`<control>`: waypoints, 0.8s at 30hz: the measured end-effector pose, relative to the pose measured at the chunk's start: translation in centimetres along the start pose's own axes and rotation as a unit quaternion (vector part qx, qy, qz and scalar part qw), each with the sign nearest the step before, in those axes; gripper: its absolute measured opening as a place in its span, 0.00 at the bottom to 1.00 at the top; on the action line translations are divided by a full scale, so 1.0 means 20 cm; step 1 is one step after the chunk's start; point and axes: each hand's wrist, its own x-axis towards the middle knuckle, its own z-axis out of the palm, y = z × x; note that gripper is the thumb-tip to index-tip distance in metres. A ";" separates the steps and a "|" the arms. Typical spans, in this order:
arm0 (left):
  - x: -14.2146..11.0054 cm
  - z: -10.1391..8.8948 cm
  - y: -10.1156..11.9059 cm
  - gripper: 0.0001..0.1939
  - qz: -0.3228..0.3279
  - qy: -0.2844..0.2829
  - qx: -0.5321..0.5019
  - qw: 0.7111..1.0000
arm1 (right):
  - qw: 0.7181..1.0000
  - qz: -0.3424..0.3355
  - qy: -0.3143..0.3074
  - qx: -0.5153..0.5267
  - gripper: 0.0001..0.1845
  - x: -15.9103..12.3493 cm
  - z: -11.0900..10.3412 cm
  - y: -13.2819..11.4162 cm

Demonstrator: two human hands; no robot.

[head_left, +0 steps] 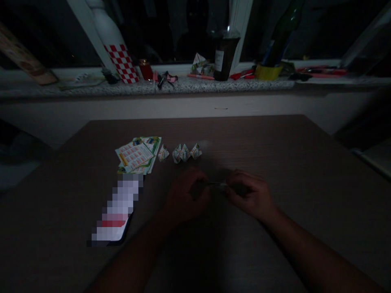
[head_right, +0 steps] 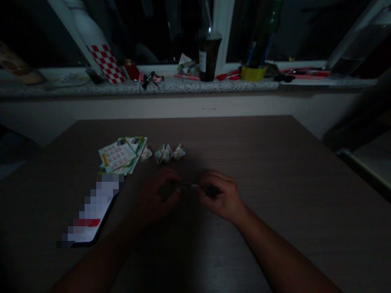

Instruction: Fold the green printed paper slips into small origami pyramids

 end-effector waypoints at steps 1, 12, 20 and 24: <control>0.00 0.00 0.00 0.08 0.010 -0.006 0.005 1.000 | 1.000 -0.011 -0.009 -0.001 0.06 0.00 0.00 0.00; 0.01 0.01 -0.01 0.04 -0.104 -0.035 -0.106 0.988 | 1.000 0.009 -0.004 0.009 0.04 0.00 0.00 0.01; 0.01 -0.01 0.00 0.02 -0.144 -0.064 -0.131 0.979 | 0.996 0.038 -0.028 0.072 0.03 -0.02 -0.02 0.01; 0.01 -0.01 0.01 0.02 -0.157 -0.062 -0.138 0.976 | 0.996 0.058 -0.034 0.061 0.02 -0.01 -0.02 -0.01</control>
